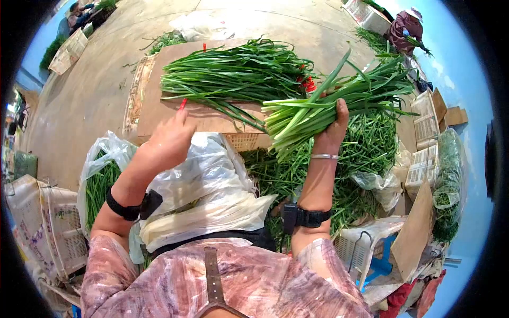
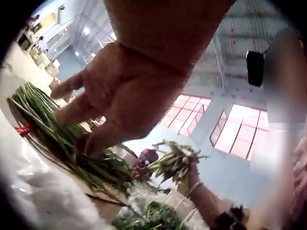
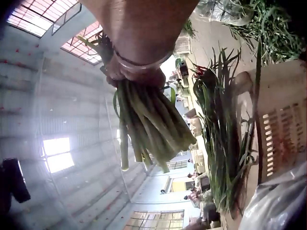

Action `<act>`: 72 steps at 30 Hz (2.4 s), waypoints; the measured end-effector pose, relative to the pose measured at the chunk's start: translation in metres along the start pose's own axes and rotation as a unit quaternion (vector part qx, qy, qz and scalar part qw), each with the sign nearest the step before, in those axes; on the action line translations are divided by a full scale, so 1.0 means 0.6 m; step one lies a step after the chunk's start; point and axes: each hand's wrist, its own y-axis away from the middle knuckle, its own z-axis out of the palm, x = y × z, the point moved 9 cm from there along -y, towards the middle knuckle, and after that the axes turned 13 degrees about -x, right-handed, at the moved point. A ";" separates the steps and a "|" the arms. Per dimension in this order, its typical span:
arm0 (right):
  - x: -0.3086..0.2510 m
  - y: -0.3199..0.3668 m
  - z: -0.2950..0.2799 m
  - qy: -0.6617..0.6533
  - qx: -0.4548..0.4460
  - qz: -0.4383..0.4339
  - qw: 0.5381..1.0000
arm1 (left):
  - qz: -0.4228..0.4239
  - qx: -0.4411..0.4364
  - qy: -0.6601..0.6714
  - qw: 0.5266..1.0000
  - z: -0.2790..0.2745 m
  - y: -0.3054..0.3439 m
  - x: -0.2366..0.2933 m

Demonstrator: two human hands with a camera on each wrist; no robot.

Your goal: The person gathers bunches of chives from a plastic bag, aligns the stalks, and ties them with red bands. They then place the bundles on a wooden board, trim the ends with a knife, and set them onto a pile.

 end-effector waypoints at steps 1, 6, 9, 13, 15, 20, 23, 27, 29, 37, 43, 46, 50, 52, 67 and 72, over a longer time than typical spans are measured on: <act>0.003 0.002 -0.001 -0.011 0.009 -0.006 1.000 | -0.039 0.121 -0.032 0.991 -0.056 0.012 0.003; 0.028 0.011 0.039 -0.008 -0.025 0.009 1.000 | 0.032 0.281 0.046 0.958 -0.182 -0.063 0.145; 0.040 0.016 0.032 0.021 0.012 0.000 1.000 | -0.007 0.160 0.057 0.985 -0.102 -0.137 0.173; 0.056 0.045 0.036 -0.038 0.048 -0.028 0.998 | -0.031 0.174 0.094 0.980 -0.035 -0.118 0.165; 0.088 0.065 0.016 -0.057 0.057 -0.002 0.997 | -0.035 0.143 0.094 0.985 -0.010 -0.121 0.159; 0.134 0.125 -0.026 -0.095 0.168 0.009 0.981 | 0.016 0.130 0.166 0.977 0.052 -0.136 0.139; 0.128 0.149 -0.029 -0.094 0.199 -0.023 0.975 | 0.042 0.115 0.172 0.978 0.061 -0.133 0.143; 0.121 0.165 -0.036 -0.104 0.215 -0.018 0.971 | 0.068 0.078 0.191 0.976 0.058 -0.137 0.157; 0.131 0.175 -0.047 -0.145 0.228 -0.002 0.963 | 0.090 0.068 0.221 0.969 0.045 -0.132 0.170; 0.052 0.210 -0.088 -0.092 0.333 0.117 0.931 | 0.076 -0.042 0.174 0.981 0.042 -0.056 0.128; -0.088 0.278 -0.416 0.107 0.378 0.194 0.899 | -0.040 -0.180 0.271 0.945 0.079 0.081 0.047; -0.150 0.311 -0.464 0.429 0.358 0.306 0.771 | -0.062 -0.190 0.330 0.923 0.097 0.127 0.034; -0.167 0.233 -0.265 0.747 0.134 0.239 0.605 | -0.109 -0.296 0.418 0.852 0.156 0.161 0.024; -0.130 0.206 -0.166 0.694 0.047 0.221 0.684 | -0.166 -0.340 0.560 0.737 0.186 0.179 0.033; -0.125 0.156 0.100 0.609 -0.093 0.117 0.779 | -0.017 -0.325 0.946 -0.013 0.235 0.205 0.203; -0.061 0.190 0.272 0.610 -0.408 0.053 0.677 | 0.002 -0.320 0.946 -0.048 0.217 0.201 0.207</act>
